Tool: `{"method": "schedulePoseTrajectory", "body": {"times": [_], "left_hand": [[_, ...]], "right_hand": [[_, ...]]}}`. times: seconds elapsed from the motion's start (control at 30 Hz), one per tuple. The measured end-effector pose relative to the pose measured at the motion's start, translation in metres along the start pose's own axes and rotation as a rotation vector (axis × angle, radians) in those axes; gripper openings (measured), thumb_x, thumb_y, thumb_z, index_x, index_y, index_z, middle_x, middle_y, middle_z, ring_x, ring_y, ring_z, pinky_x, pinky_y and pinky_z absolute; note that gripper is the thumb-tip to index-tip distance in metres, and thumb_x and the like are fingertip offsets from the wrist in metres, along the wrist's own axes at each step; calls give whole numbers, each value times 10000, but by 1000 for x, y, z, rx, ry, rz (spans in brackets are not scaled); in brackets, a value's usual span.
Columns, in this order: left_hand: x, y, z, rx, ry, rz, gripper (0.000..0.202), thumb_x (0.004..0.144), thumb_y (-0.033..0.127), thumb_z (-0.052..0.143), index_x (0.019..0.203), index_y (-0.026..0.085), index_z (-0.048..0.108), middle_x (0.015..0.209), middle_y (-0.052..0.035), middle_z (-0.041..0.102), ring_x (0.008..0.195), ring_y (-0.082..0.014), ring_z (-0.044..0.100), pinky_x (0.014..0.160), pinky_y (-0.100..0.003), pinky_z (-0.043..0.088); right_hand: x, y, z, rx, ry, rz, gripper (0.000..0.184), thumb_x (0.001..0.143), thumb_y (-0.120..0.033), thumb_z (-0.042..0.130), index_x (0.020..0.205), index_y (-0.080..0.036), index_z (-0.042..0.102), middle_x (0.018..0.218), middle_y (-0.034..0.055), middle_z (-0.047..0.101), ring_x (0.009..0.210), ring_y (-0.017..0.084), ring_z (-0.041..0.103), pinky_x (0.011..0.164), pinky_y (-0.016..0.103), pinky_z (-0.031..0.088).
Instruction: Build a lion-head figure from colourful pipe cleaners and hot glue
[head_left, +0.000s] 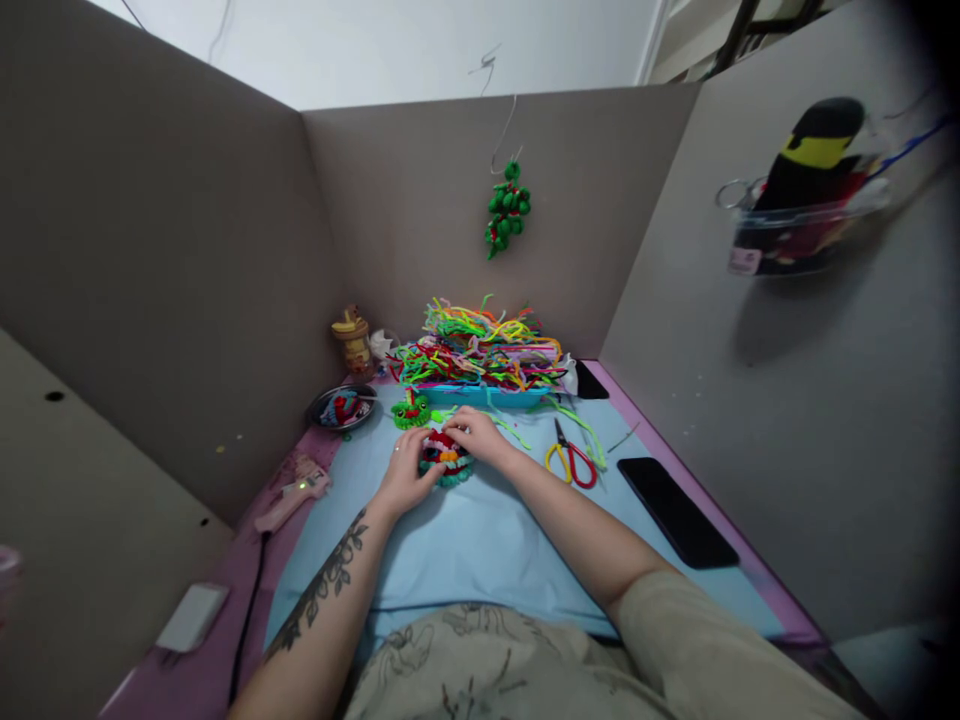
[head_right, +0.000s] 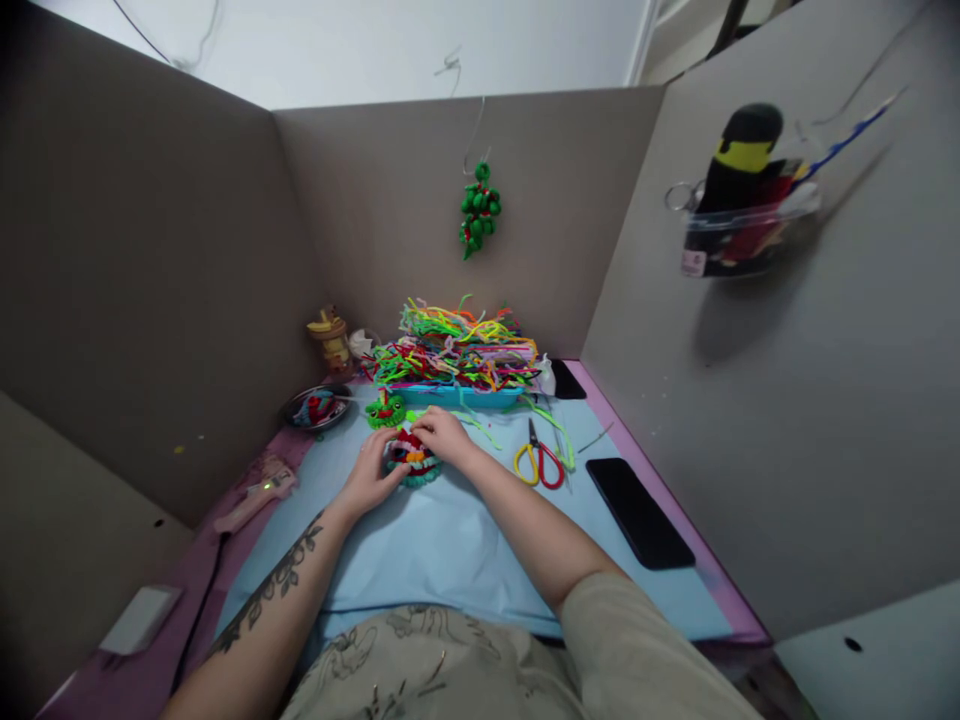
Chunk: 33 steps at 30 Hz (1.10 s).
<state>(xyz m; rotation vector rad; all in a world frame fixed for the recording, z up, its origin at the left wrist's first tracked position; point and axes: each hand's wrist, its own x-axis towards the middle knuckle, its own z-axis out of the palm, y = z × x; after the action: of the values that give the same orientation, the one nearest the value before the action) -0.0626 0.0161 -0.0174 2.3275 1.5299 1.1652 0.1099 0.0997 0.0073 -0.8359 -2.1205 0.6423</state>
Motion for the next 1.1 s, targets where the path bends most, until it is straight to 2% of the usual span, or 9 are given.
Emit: {"method": "schedulePoseTrajectory", "body": {"times": [0.17, 0.3, 0.53, 0.67, 1.1], "left_hand": [[1, -3, -1, -14, 40, -57, 387, 854, 337, 452, 1209, 183, 443, 1236, -125, 489, 1194, -245, 418, 1017, -442, 323], [2, -8, 0, -27, 86, -122, 361, 886, 347, 369, 1179, 166, 478, 1192, -131, 524, 1157, -241, 450, 995, -438, 349], [1, -10, 0, -55, 105, -136, 379, 891, 382, 357, 1166, 158, 491, 1170, -135, 542, 1137, -237, 466, 983, -430, 360], [1, -10, 1, -63, 108, -130, 385, 893, 400, 350, 1165, 170, 497, 1168, -131, 549, 1136, -239, 473, 982, -430, 360], [1, -9, 2, -76, 105, -113, 418, 903, 424, 317, 1157, 158, 515, 1169, -137, 550, 1142, -233, 469, 993, -429, 352]], "right_hand": [[3, 3, -11, 117, 80, 34, 239, 842, -150, 486, 955, -182, 695, 912, 57, 645, 901, 161, 574, 835, 290, 423], [4, 3, -19, 133, 78, 12, 178, 811, -162, 535, 878, -179, 700, 887, 53, 635, 867, 156, 578, 793, 279, 442], [0, -2, -4, 68, 34, 9, 132, 753, -154, 610, 849, -170, 699, 885, 46, 591, 828, 148, 560, 779, 283, 444], [0, 2, 3, 54, 47, -6, 101, 762, -144, 602, 740, -180, 693, 846, 28, 570, 813, 140, 550, 761, 268, 439], [-2, 2, 6, 7, 24, -19, 122, 763, -124, 594, 704, -183, 683, 844, 21, 549, 806, 135, 543, 756, 256, 425]]}}
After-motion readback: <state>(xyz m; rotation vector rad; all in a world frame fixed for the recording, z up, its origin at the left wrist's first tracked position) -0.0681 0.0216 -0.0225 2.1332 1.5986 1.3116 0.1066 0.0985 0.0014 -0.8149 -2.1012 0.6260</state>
